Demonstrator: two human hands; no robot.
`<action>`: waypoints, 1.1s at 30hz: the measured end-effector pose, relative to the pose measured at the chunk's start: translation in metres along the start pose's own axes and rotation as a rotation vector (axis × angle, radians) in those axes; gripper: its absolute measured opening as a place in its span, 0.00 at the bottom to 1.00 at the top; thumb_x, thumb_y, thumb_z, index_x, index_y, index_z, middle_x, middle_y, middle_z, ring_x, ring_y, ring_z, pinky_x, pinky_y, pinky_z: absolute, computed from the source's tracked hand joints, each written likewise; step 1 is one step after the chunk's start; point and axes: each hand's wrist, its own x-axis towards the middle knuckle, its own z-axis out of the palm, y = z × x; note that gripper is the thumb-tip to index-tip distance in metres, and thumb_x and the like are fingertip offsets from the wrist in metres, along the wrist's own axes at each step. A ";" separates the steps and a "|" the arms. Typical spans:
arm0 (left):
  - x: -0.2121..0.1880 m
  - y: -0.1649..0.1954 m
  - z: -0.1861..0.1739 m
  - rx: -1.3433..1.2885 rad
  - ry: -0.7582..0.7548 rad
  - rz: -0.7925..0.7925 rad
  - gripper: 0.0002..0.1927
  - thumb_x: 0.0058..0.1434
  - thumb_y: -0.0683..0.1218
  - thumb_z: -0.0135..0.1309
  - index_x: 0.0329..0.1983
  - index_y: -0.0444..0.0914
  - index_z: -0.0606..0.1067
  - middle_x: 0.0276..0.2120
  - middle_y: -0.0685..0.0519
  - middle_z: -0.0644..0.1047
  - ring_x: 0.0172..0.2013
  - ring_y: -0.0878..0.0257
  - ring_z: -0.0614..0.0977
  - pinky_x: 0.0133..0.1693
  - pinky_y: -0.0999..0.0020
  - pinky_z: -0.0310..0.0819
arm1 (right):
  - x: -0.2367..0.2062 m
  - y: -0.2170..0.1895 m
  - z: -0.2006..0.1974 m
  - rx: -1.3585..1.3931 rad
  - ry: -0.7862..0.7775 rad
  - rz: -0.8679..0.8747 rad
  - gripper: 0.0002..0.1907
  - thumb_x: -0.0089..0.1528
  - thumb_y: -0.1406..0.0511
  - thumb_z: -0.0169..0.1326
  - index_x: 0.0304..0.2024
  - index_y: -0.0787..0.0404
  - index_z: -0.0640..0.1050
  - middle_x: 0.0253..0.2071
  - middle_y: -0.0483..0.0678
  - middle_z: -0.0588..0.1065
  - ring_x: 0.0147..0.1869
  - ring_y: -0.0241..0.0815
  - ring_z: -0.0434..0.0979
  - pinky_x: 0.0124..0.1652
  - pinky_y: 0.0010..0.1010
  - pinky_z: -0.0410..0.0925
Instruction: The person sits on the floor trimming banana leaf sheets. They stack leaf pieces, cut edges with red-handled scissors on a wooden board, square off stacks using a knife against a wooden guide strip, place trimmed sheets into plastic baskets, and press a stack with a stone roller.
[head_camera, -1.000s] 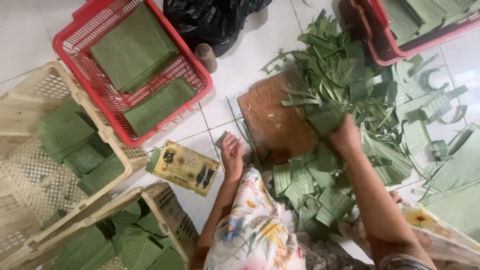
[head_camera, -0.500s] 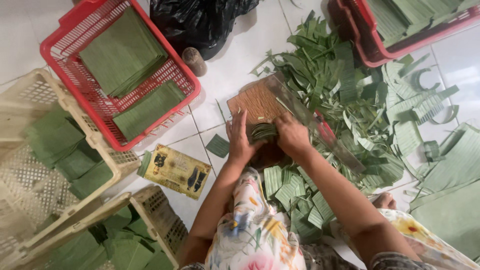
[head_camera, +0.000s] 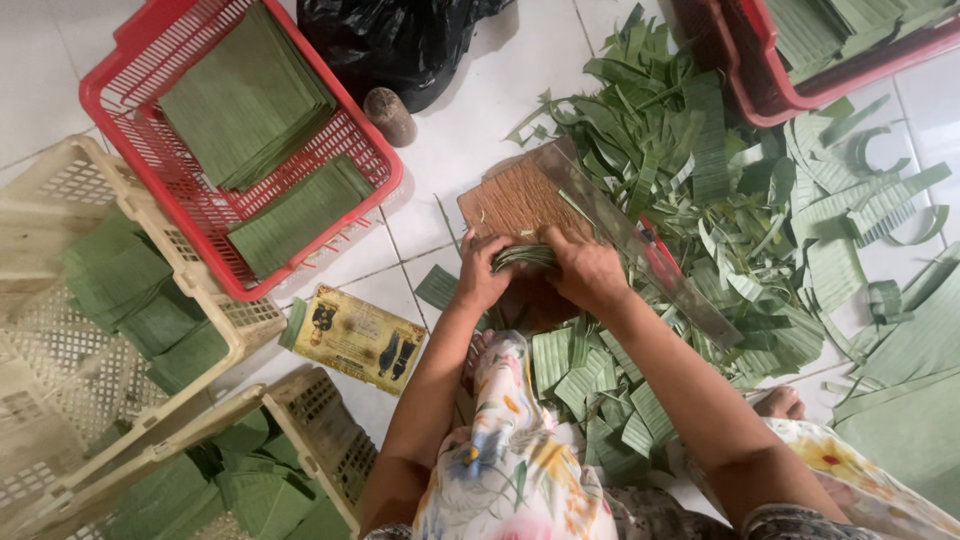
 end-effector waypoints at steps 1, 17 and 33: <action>0.000 -0.002 0.001 -0.028 -0.012 -0.017 0.16 0.54 0.43 0.68 0.46 0.42 0.79 0.43 0.54 0.83 0.50 0.57 0.82 0.70 0.47 0.47 | -0.003 0.005 -0.002 0.026 0.033 0.009 0.33 0.49 0.63 0.65 0.56 0.52 0.70 0.48 0.52 0.77 0.48 0.60 0.78 0.39 0.50 0.72; -0.008 -0.005 -0.003 -0.112 -0.018 -0.130 0.17 0.57 0.42 0.65 0.50 0.44 0.80 0.45 0.55 0.84 0.49 0.60 0.83 0.69 0.45 0.44 | -0.045 0.058 0.034 0.056 0.402 -0.055 0.22 0.54 0.70 0.59 0.51 0.56 0.75 0.42 0.51 0.78 0.48 0.56 0.77 0.44 0.45 0.71; 0.023 -0.008 -0.011 -0.323 0.148 -0.229 0.33 0.56 0.42 0.68 0.64 0.39 0.68 0.54 0.42 0.80 0.57 0.49 0.82 0.57 0.59 0.74 | -0.043 0.057 0.050 0.602 0.278 0.224 0.29 0.53 0.70 0.68 0.56 0.61 0.73 0.44 0.56 0.79 0.49 0.59 0.79 0.45 0.45 0.72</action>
